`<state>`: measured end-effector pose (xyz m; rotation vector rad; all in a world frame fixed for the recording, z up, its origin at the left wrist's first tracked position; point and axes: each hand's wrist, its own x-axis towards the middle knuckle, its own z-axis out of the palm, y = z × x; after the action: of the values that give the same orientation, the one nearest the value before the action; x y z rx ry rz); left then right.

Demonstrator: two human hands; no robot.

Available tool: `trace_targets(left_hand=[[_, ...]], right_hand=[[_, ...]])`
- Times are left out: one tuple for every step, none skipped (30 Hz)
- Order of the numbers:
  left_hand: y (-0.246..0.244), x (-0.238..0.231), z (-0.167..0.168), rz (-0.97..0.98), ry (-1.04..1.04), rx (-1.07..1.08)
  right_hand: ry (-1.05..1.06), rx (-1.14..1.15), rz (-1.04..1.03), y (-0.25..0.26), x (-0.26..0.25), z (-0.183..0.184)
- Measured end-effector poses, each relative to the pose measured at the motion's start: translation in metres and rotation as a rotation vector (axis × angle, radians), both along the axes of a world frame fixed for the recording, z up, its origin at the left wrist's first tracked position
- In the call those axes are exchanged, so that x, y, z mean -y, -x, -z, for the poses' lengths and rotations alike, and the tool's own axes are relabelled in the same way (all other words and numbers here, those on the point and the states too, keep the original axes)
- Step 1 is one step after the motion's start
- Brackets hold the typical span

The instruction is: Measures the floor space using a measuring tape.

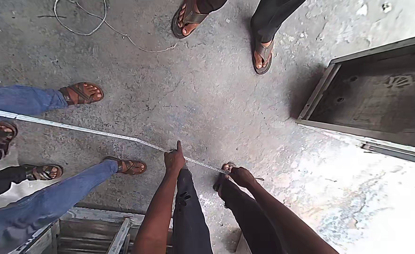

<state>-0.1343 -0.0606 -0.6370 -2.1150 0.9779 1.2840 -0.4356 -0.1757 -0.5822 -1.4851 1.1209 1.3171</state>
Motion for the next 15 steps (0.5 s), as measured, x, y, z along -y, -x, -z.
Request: trace_targets(left_hand=[[0.017, -0.013, -0.02, -0.022, 0.037, -0.015], [0.033, -0.027, -0.042, -0.056, 0.053, -0.033], [0.046, -0.04, -0.065, -0.105, 0.069, -0.05], [0.059, -0.052, -0.088, -0.164, 0.075, -0.064], [0.069, -0.062, -0.111, -0.233, 0.03, -0.093], [0.076, -0.073, -0.13, -0.3, -0.001, -0.114], [0.083, -0.083, -0.144, -0.369, -0.005, -0.111], [0.091, -0.096, -0.158, -0.444, -0.005, -0.103], [0.103, -0.11, -0.173, -0.511, 0.007, -0.089], [0.116, -0.121, -0.187, -0.578, 0.026, -0.07], [0.13, -0.129, -0.2, -0.644, 0.06, -0.047], [0.148, -0.14, -0.215, -0.704, 0.098, -0.025], [0.169, -0.149, -0.231, -0.752, 0.123, -0.011], [0.193, -0.155, -0.248, -0.799, 0.145, 0.002], [0.219, -0.16, -0.263, -0.841, 0.173, 0.017]], right_hand=[[0.001, -0.003, 0.005, 0.009, 0.01, -0.015], [0.005, -0.002, 0.011, 0.019, 0.02, -0.03], [0.009, 0.003, 0.01, 0.03, 0.03, -0.043], [0.018, 0.01, 0.005, 0.043, 0.04, -0.055], [0.028, 0.017, 0.002, 0.057, 0.047, -0.066], [0.038, 0.027, -0.005, 0.07, 0.054, -0.074], [0.051, 0.032, -0.013, 0.081, 0.062, -0.081], [0.055, 0.031, -0.022, 0.094, 0.067, -0.088], [0.049, 0.029, -0.03, 0.109, 0.07, -0.095], [0.045, 0.042, -0.04, 0.126, 0.075, -0.1], [0.049, 0.07, -0.05, 0.141, 0.081, -0.102], [0.045, 0.088, -0.056, 0.159, 0.085, -0.105], [0.036, 0.091, -0.063, 0.177, 0.086, -0.11], [0.035, 0.1, -0.063, 0.196, 0.088, -0.116], [0.036, 0.108, -0.061, 0.215, 0.09, -0.124]])
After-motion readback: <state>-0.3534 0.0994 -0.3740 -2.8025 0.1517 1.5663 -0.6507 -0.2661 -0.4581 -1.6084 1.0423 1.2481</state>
